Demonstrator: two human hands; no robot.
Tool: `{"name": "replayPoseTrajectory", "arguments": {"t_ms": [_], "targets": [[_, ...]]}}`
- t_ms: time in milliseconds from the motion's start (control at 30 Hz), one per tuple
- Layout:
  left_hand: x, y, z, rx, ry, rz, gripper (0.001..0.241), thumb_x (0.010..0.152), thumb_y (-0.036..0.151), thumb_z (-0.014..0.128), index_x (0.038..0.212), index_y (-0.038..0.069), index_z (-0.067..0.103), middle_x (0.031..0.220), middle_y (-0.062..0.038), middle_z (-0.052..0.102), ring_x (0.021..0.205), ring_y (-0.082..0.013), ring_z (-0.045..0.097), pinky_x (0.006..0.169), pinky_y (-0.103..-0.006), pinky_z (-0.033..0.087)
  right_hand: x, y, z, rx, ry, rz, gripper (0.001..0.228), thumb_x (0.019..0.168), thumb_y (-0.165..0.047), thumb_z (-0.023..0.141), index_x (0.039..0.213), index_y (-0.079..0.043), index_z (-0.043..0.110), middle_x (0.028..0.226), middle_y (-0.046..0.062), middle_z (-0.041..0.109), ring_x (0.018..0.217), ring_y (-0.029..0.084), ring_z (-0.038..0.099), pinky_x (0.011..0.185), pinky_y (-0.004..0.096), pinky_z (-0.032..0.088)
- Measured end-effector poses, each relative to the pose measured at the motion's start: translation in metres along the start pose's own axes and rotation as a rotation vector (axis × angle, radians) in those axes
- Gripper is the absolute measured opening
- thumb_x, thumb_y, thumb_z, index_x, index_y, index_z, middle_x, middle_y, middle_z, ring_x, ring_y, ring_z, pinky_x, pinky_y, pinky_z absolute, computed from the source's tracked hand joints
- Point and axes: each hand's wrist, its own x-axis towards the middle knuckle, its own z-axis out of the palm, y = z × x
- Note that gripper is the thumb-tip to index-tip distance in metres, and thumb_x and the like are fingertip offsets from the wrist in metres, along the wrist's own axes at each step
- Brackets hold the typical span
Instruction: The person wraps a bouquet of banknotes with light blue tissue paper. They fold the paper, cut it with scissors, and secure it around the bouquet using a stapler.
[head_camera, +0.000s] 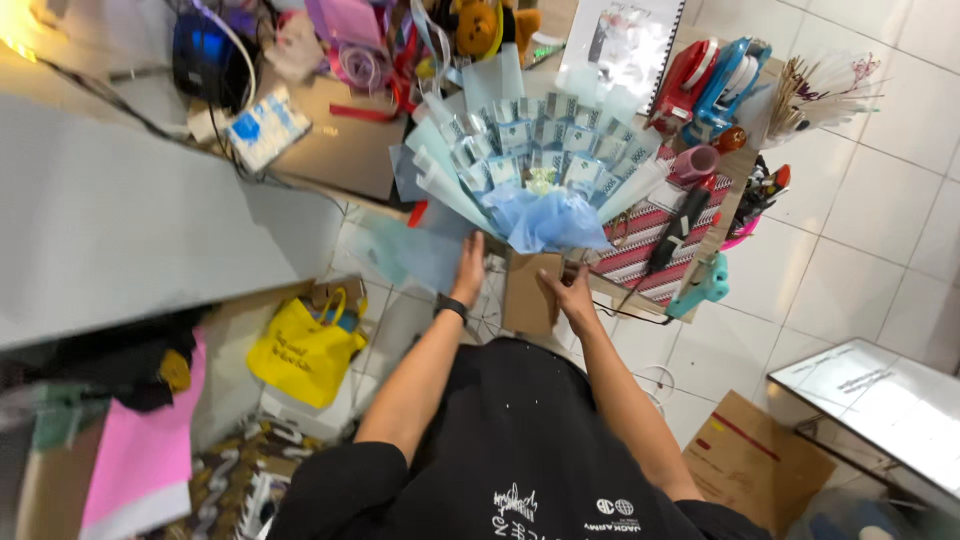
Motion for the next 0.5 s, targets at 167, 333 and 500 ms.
{"name": "replayPoseTrajectory", "arguments": {"t_ms": [167, 333, 500], "targets": [[-0.022, 0.066, -0.007, -0.135, -0.312, -0.149, 0.106, 0.112, 0.084, 0.035, 0.18, 0.008, 0.008, 0.181, -0.032, 0.011, 0.161, -0.0588, 0.023, 0.128, -0.068, 0.034, -0.015, -0.024, 0.033, 0.149, 0.145, 0.016, 0.103, 0.09, -0.038, 0.098, 0.16, 0.005, 0.036, 0.145, 0.033, 0.058, 0.135, 0.046, 0.06, 0.115, 0.057, 0.053], [-0.061, 0.151, -0.015, -0.19, -0.387, -0.215, 0.12, 0.099, 0.099, 0.013, 0.18, 0.011, 0.005, 0.181, -0.031, 0.012, 0.167, -0.0534, 0.014, 0.132, -0.0748, 0.011, -0.047, -0.032, 0.031, 0.284, 0.148, -0.006, 0.096, 0.091, -0.03, 0.095, 0.162, 0.001, 0.038, 0.143, 0.03, 0.06, 0.131, 0.04, 0.062, 0.112, 0.055, 0.055], [-0.062, 0.178, -0.002, -0.573, -0.263, -0.265, 0.116, 0.096, 0.1, 0.013, 0.18, 0.019, 0.012, 0.185, -0.018, 0.009, 0.17, -0.0421, 0.008, 0.133, -0.0705, -0.001, -0.089, -0.046, 0.024, 0.307, 0.164, -0.049, 0.106, 0.081, -0.017, 0.094, 0.164, 0.003, 0.032, 0.135, 0.023, 0.06, 0.12, 0.035, 0.063, 0.1, 0.055, 0.06]]}}
